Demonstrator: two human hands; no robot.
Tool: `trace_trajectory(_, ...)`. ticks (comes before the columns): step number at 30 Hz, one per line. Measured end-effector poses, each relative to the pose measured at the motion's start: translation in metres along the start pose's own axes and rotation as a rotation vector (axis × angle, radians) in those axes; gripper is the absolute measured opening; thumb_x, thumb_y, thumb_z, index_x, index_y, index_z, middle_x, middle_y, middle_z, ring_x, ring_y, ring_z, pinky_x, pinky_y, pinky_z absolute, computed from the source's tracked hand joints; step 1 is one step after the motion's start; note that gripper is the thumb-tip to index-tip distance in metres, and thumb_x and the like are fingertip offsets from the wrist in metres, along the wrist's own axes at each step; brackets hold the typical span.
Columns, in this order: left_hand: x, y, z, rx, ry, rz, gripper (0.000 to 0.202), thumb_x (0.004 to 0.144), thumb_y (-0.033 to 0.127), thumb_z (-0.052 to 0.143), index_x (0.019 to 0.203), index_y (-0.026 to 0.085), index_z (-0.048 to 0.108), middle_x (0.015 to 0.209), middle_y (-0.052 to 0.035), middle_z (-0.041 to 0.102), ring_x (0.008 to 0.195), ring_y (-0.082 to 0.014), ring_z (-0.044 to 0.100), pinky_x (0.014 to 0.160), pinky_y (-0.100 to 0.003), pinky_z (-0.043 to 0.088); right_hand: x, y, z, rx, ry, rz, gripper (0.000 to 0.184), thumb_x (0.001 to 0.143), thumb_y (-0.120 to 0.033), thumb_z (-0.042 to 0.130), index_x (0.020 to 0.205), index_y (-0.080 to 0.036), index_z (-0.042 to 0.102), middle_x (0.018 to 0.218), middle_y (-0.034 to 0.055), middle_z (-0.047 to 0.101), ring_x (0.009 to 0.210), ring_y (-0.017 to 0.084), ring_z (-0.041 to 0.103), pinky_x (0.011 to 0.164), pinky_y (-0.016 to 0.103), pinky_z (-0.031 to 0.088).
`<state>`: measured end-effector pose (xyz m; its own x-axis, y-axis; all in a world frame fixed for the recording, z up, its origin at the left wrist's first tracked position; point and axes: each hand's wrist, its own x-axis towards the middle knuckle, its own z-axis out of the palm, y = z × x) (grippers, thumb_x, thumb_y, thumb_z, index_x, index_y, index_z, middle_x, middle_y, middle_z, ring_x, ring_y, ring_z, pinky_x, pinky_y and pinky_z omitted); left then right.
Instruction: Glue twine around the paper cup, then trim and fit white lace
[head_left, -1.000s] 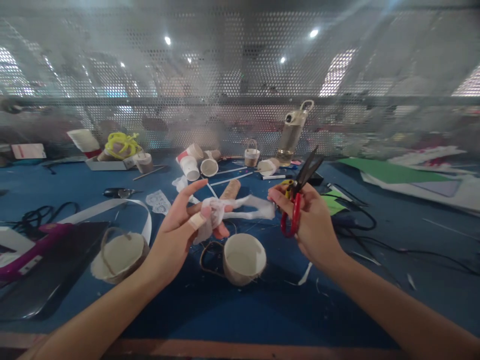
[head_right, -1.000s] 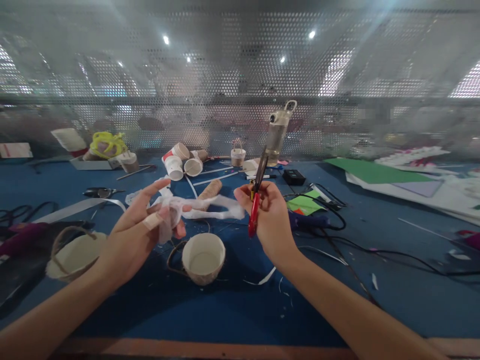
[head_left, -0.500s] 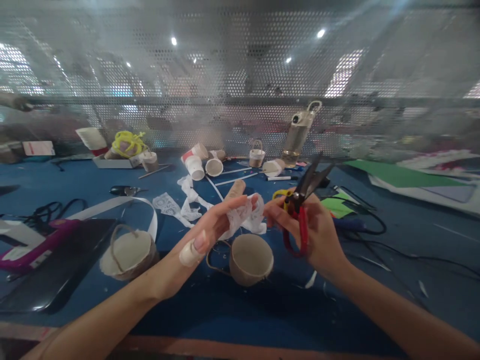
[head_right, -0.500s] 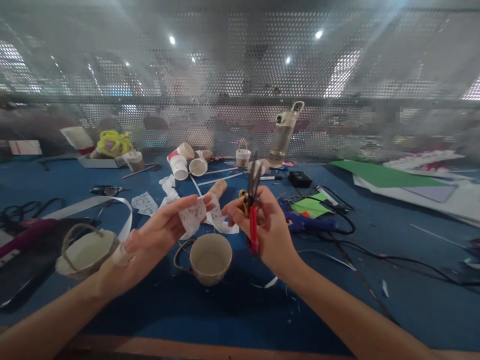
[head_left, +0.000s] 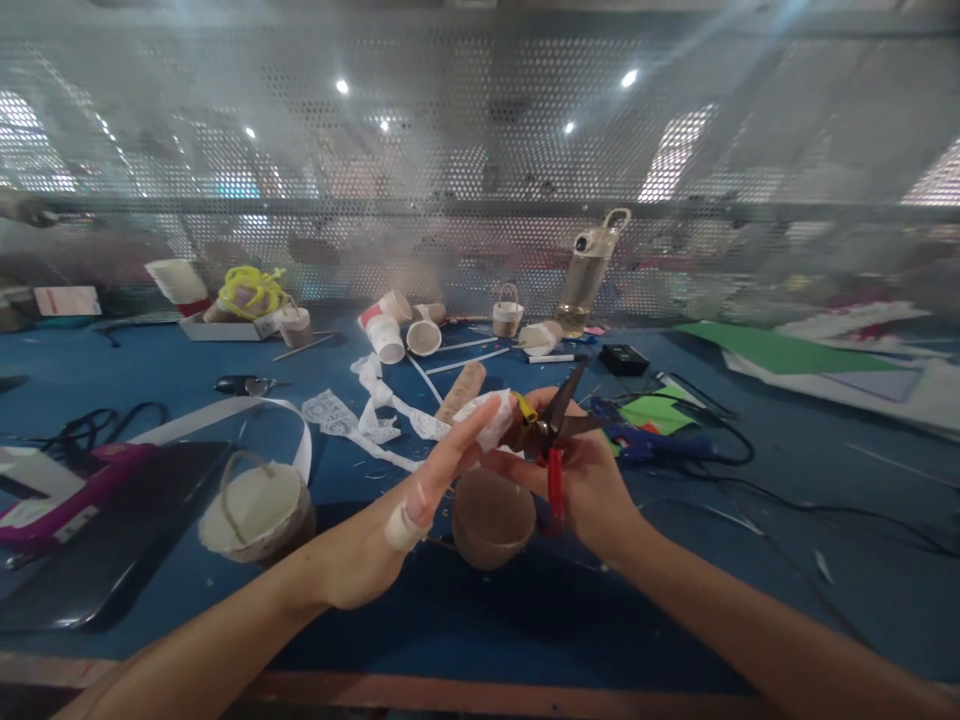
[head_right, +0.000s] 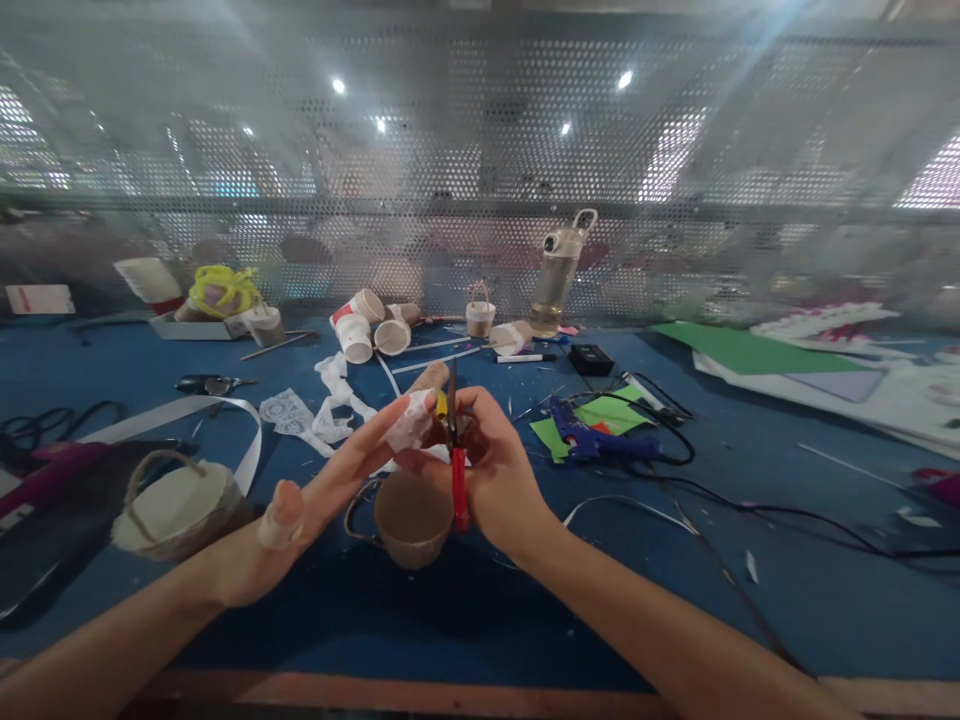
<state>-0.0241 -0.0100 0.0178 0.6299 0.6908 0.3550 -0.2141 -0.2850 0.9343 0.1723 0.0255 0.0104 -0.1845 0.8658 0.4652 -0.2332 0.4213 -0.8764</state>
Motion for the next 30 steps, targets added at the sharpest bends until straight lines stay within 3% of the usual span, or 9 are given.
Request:
trace_trajectory(3, 0.001, -0.001, -0.002, 0.099, -0.046, 0.017, 0.073, 0.095, 0.072, 0.022, 0.159, 0.038, 0.024, 0.171, 0.0073, 0.008, 0.158, -0.0293, 0.003, 0.127, -0.048, 0.005, -0.001, 0.000, -0.003, -0.029, 0.061, 0.005, 0.039, 0.065, -0.022, 0.092, 0.085, -0.025, 0.059, 0.073, -0.0070, 0.063, 0.064, 0.009, 0.059, 0.062, 0.022, 0.052)
trace_trajectory(7, 0.002, 0.002, -0.004, 0.116, -0.049, -0.020, 0.076, 0.094, 0.074, 0.019, 0.159, 0.036, 0.026, 0.171, 0.0057, 0.013, 0.157, -0.0290, 0.006, 0.128, -0.046, 0.006, 0.000, -0.003, -0.010, 0.010, 0.151, -0.017, 0.033, 0.069, -0.026, 0.090, 0.086, -0.025, 0.061, 0.081, -0.0058, 0.064, 0.073, 0.011, 0.062, 0.072, 0.025, 0.055)
trace_trajectory(13, 0.003, 0.000, -0.006, 0.253, 0.065, -0.130, 0.064, 0.100, 0.064, 0.023, 0.141, 0.026, 0.054, 0.153, -0.0091, 0.049, 0.144, -0.0352, 0.038, 0.120, -0.051, 0.025, 0.007, -0.009, -0.017, 0.096, 0.259, 0.033, 0.028, 0.069, -0.029, 0.089, 0.083, -0.026, 0.066, 0.085, -0.0027, 0.066, 0.079, 0.016, 0.067, 0.075, 0.031, 0.057)
trace_trajectory(19, 0.005, 0.003, -0.005, 0.188, 0.066, -0.110, 0.062, 0.100, 0.065, 0.029, 0.130, 0.025, 0.065, 0.139, -0.0102, 0.062, 0.134, -0.0340, 0.050, 0.115, -0.047, 0.032, 0.017, -0.005, -0.029, 0.070, 0.393, 0.037, 0.031, 0.065, -0.033, 0.092, 0.082, -0.029, 0.067, 0.087, -0.0005, 0.069, 0.079, 0.020, 0.068, 0.070, 0.035, 0.059)
trace_trajectory(23, 0.007, 0.001, -0.006, 0.165, 0.098, -0.143, 0.073, 0.100, 0.064, 0.016, 0.129, 0.022, 0.070, 0.140, -0.0104, 0.063, 0.139, -0.0371, 0.045, 0.120, -0.048, 0.024, 0.023, -0.004, -0.036, -0.021, 0.365, 0.129, 0.035, 0.069, -0.043, 0.088, 0.084, -0.026, 0.063, 0.088, 0.0016, 0.071, 0.076, 0.021, 0.070, 0.058, 0.034, 0.058)
trace_trajectory(27, 0.014, -0.003, -0.009, -0.100, 0.125, -0.090, 0.082, 0.097, 0.070, 0.009, 0.142, 0.024, 0.059, 0.157, -0.0077, 0.047, 0.148, -0.0370, 0.033, 0.122, -0.053, 0.017, 0.027, -0.007, -0.039, -0.095, 0.289, 0.204, 0.043, 0.072, -0.052, 0.084, 0.086, -0.022, 0.056, 0.079, 0.0010, 0.071, 0.054, 0.015, 0.066, 0.041, 0.025, 0.046)
trace_trajectory(30, 0.022, 0.005, -0.007, -0.259, 0.204, -0.042, 0.087, 0.094, 0.075, 0.011, 0.146, 0.021, 0.054, 0.159, -0.0089, 0.044, 0.150, -0.0373, 0.030, 0.122, -0.054, 0.019, 0.026, -0.013, -0.038, -0.132, 0.251, 0.170, 0.044, 0.076, -0.053, 0.081, 0.085, -0.022, 0.052, 0.069, -0.0026, 0.068, 0.043, 0.010, 0.058, 0.037, 0.023, 0.039)
